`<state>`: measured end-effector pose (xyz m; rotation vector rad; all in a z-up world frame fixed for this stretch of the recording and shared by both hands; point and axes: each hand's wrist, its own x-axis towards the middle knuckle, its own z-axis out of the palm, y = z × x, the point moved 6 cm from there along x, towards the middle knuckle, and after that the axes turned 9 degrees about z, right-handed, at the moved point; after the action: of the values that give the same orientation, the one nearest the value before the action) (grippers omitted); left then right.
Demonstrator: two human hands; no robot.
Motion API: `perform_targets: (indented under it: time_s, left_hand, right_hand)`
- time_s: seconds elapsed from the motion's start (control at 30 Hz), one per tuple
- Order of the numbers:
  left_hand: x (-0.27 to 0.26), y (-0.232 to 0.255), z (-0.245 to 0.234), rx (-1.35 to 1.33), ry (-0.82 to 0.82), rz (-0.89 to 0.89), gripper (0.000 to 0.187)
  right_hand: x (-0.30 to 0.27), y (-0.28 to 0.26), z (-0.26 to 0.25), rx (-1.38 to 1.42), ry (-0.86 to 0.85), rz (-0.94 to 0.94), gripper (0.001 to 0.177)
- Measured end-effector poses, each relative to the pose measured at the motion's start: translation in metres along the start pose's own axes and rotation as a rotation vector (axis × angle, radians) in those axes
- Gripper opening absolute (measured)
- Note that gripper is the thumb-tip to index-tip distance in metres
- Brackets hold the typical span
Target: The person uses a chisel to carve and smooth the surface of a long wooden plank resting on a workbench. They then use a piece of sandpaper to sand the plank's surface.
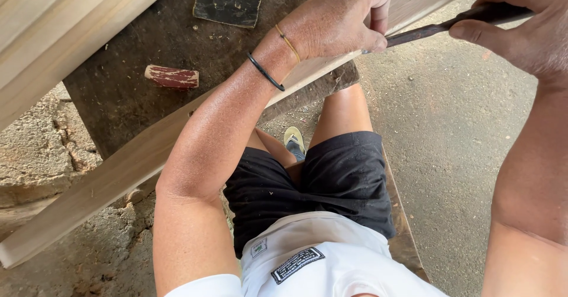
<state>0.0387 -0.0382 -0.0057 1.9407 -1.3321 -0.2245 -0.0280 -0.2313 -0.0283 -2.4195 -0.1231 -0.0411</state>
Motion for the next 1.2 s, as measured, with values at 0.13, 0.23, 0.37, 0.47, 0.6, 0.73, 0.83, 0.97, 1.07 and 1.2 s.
perform_targets:
  time_s: [0.13, 0.23, 0.37, 0.47, 0.6, 0.73, 0.83, 0.97, 1.07, 1.2]
  left_hand:
    - [-0.001, 0.002, -0.002, -0.028, 0.011, 0.002, 0.023]
    - [-0.004, 0.005, -0.005, -0.029, -0.01, -0.026, 0.022]
    - [-0.015, 0.02, -0.013, -0.049, -0.072, -0.007, 0.023]
    - [-0.021, 0.026, -0.016, -0.021, -0.057, 0.0, 0.023]
    - [-0.014, 0.03, -0.019, -0.018, -0.008, 0.024, 0.024]
    - [-0.021, 0.024, -0.019, -0.05, -0.01, 0.009, 0.021]
    - [-0.033, 0.041, -0.027, -0.157, -0.127, -0.026, 0.019]
    - [-0.041, 0.039, -0.029, -0.162, -0.099, -0.059, 0.034]
    - [-0.031, 0.037, -0.035, -0.158, -0.004, -0.02, 0.028]
    - [-0.002, 0.027, -0.023, -0.211, 0.01, -0.122, 0.018]
  right_hand:
    - [0.001, -0.003, 0.0, -0.008, -0.006, -0.006, 0.027]
    - [0.001, -0.014, 0.001, -0.02, -0.005, -0.055, 0.028]
    - [0.0, -0.042, 0.003, 0.046, -0.002, -0.147, 0.028]
    - [-0.002, -0.047, 0.005, 0.028, -0.006, -0.186, 0.027]
    - [-0.002, -0.003, 0.015, 0.037, -0.002, 0.017, 0.032]
    - [-0.001, -0.015, 0.016, -0.1, 0.016, -0.092, 0.033]
    - [-0.002, -0.051, 0.017, -0.068, 0.067, -0.325, 0.034]
    - [-0.005, -0.06, 0.016, -0.318, 0.136, -0.291, 0.029]
    - [-0.004, -0.025, 0.006, -0.248, 0.053, -0.17, 0.031]
    - [0.0, 0.008, -0.011, -0.095, -0.126, 0.241, 0.038]
